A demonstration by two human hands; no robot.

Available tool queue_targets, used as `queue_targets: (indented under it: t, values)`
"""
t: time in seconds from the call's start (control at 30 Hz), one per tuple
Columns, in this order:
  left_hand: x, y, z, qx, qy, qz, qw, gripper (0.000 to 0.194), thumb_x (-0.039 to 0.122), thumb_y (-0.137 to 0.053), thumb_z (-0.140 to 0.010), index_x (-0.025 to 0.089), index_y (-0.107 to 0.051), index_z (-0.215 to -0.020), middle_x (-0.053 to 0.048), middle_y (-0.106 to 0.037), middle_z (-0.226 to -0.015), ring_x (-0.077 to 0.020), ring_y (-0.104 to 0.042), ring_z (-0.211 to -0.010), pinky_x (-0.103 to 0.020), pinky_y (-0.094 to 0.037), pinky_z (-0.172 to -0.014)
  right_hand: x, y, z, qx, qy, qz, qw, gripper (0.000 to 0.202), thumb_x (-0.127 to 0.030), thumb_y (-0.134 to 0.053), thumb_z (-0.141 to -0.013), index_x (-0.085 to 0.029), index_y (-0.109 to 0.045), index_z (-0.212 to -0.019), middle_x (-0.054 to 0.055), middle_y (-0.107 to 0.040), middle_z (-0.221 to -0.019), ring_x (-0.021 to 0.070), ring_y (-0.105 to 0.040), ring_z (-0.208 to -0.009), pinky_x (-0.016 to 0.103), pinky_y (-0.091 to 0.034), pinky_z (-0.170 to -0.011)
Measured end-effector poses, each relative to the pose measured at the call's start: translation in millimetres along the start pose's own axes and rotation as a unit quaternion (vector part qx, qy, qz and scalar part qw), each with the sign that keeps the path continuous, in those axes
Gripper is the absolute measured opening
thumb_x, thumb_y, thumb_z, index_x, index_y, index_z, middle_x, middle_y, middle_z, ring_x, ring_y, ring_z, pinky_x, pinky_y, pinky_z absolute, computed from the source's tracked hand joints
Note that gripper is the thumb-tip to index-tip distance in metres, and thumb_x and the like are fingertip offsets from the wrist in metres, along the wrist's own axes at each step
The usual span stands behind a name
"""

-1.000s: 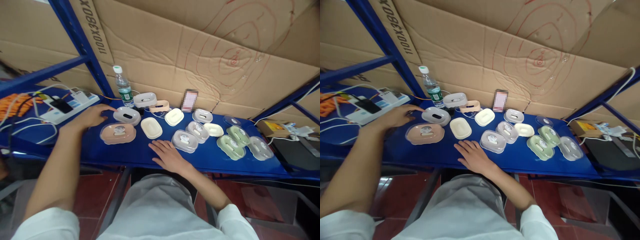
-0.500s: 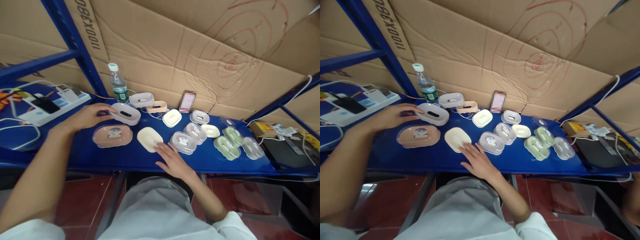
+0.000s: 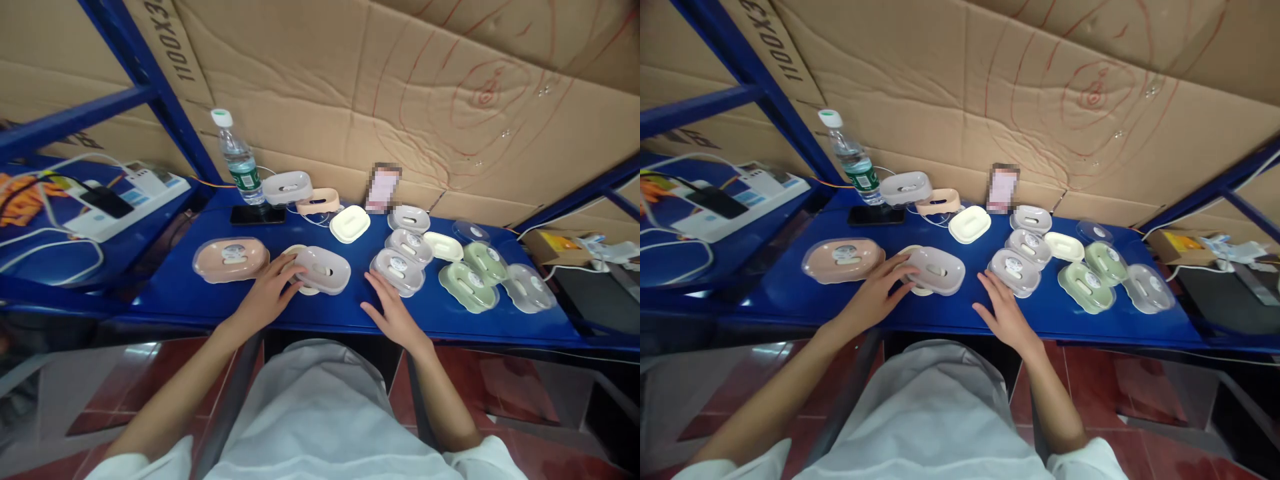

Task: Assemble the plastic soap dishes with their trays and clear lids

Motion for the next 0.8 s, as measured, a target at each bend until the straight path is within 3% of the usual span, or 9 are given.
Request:
queue_targets:
  t: [0.17,0.27,0.37,0.47,0.57,0.7,0.8]
  values:
    - [11,-5.1,20,0.031,0.038,0.013,0.999,0.029,0.039,-0.057,-0.108,0.026,-0.071,-0.129,-0.013,-0.06,-0.151,-0.0309,-0.062,-0.141,-0.051,-0.053,-0.119,-25,-16,-10,-0.022,0.031,0.02,0.999,0.068,-0.047,-0.056,-0.112,-0.039,-0.028,-0.173,0.007,-0.018,-0.183,0.0338,-0.031,-0.165,0.057,-0.041,-0.13]
    - [24,-7.4,32,0.034,0.036,0.023,0.999,0.027,0.038,-0.059,-0.108,0.028,-0.071,-0.131,-0.012,-0.059,-0.151,-0.0293,-0.064,-0.137,-0.049,-0.056,-0.117,-35,-20,-13,-0.017,0.053,0.034,0.998,0.065,-0.044,-0.059,-0.111,-0.037,-0.035,-0.171,0.008,-0.022,-0.182,0.0327,-0.034,-0.164,0.054,-0.043,-0.128]
    - [29,-9.0,38,0.025,0.016,0.003,1.0,0.029,0.038,-0.062,-0.107,0.03,-0.07,-0.134,-0.013,-0.056,-0.156,-0.033,-0.058,-0.143,-0.056,-0.053,-0.119,-41,-22,-11,0.009,0.064,0.057,0.996,0.061,-0.043,-0.061,-0.11,-0.032,-0.043,-0.167,0.012,-0.026,-0.18,0.0339,-0.034,-0.164,0.056,-0.042,-0.128]
    - [26,-9.4,39,0.014,0.006,0.017,1.0,0.03,0.04,-0.065,-0.105,0.027,-0.068,-0.132,-0.014,-0.05,-0.161,-0.0346,-0.053,-0.149,-0.058,-0.051,-0.122,-51,-27,-8,0.031,0.077,0.078,0.993,0.066,-0.045,-0.068,-0.107,-0.028,-0.045,-0.166,0.016,-0.021,-0.181,0.037,-0.031,-0.165,0.06,-0.042,-0.127]
    - [18,-8.0,42,0.024,0.013,0.037,0.999,0.033,0.044,-0.067,-0.104,0.026,-0.066,-0.132,-0.014,-0.047,-0.163,-0.0338,-0.053,-0.15,-0.056,-0.051,-0.123,-61,-33,-9,0.042,0.081,0.093,0.991,0.06,-0.042,-0.068,-0.106,-0.028,-0.05,-0.162,0.017,-0.026,-0.179,0.0385,-0.033,-0.163,0.061,-0.043,-0.125]
    - [10,-8.6,49,0.046,0.017,0.033,0.998,0.036,0.046,-0.07,-0.102,0.026,-0.065,-0.131,-0.015,-0.047,-0.163,-0.0351,-0.054,-0.149,-0.057,-0.053,-0.121,-66,-41,-16,0.014,0.077,0.104,0.991,0.046,-0.035,-0.06,-0.109,-0.029,-0.06,-0.155,0.015,-0.036,-0.176,0.0382,-0.041,-0.158,0.062,-0.044,-0.124]
    - [7,-11.1,53,0.06,0.019,0.024,0.998,0.029,0.045,-0.068,-0.103,0.026,-0.067,-0.125,-0.015,-0.047,-0.164,-0.0342,-0.059,-0.144,-0.055,-0.057,-0.116,-66,-45,-19,-0.014,0.091,0.114,0.989,0.046,-0.03,-0.056,-0.11,-0.029,-0.059,-0.156,0.012,-0.039,-0.175,0.0368,-0.039,-0.16,0.063,-0.043,-0.125]
Point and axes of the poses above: each hand's wrist, its own z-axis away from the middle knuckle, its own y-axis out of the back of the hand, x = y × z, the point moved 7 cm from there along -z, towards the middle knuckle
